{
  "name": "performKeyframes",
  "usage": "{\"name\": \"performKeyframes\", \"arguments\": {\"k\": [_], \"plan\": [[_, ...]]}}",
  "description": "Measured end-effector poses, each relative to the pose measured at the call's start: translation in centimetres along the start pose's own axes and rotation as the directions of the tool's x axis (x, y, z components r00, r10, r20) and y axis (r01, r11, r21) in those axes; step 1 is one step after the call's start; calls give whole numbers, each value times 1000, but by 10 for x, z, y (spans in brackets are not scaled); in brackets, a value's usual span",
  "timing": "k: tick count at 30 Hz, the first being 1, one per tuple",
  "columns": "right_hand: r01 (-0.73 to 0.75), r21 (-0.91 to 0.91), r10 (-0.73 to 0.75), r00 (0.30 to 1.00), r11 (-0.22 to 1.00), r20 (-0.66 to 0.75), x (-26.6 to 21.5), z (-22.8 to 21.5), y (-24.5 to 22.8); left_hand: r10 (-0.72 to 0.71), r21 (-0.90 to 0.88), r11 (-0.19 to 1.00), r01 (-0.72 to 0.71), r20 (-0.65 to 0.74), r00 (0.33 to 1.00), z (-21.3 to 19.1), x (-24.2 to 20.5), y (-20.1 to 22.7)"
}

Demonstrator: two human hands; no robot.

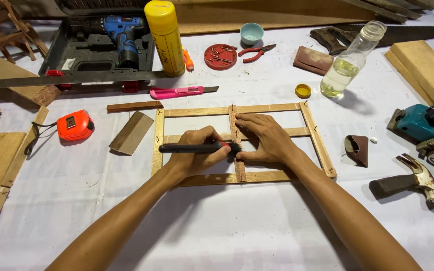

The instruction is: Constructing and finishing a small wooden grid frame using a hammer and brush.

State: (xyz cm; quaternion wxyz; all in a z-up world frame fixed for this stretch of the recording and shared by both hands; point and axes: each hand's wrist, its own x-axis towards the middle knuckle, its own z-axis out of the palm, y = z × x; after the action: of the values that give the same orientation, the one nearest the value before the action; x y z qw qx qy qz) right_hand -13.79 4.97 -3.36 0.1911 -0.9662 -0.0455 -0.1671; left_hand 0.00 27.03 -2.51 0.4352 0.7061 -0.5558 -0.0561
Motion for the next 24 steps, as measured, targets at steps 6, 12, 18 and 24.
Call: {"name": "performKeyframes", "arguments": {"k": [6,12,18,24], "plan": [[-14,15,14,1000,1000,15,0,1,3,-378,-140,906,399,157,912,-9,46,-8],[6,-7,-6,1000,1000,16,1,0,2,-533,-86,819,568,255,807,-13,83,-17],[23,-12,-23,1000,1000,16,1,0,4,-483,-132,842,522,245,841,-7,97,-32],[9,-8,-8,1000,1000,6,0,1,1,-442,-73,882,466,220,870,-4,100,-43]]}}
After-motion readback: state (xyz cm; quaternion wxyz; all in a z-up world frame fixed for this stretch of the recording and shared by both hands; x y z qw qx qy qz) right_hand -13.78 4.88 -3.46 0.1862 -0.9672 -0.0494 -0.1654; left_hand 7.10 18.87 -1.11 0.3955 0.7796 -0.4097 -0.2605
